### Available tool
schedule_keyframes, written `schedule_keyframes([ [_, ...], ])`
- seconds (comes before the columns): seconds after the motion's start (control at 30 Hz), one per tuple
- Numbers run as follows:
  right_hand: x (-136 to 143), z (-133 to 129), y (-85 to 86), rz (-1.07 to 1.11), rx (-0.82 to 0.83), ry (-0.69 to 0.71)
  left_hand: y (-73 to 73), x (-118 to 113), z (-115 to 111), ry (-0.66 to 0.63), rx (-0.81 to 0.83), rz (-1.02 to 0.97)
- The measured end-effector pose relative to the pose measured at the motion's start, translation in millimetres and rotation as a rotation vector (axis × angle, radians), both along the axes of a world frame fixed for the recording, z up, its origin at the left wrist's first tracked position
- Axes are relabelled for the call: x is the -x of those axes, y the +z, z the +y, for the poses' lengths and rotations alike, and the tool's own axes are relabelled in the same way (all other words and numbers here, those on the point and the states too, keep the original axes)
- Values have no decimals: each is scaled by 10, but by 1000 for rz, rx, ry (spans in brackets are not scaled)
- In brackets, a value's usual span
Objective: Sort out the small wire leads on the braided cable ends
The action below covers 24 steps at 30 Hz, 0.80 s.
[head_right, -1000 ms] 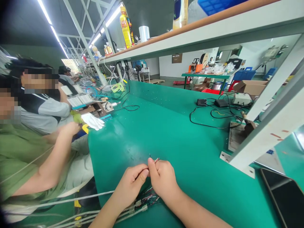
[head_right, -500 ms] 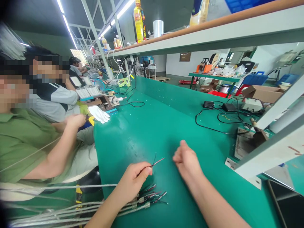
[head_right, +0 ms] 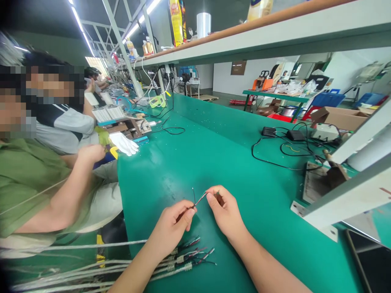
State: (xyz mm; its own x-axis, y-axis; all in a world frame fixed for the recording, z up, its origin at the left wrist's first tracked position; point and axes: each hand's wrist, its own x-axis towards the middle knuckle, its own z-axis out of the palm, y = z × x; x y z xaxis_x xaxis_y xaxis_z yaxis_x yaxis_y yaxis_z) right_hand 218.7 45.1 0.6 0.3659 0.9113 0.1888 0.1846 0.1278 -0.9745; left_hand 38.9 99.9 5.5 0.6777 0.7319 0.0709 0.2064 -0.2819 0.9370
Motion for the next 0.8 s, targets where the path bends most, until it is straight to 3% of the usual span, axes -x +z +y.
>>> schedule_keyframes([
  [0.8,3,-25,-2,1,-39,-65,-7,6,-39,31,-17,10],
])
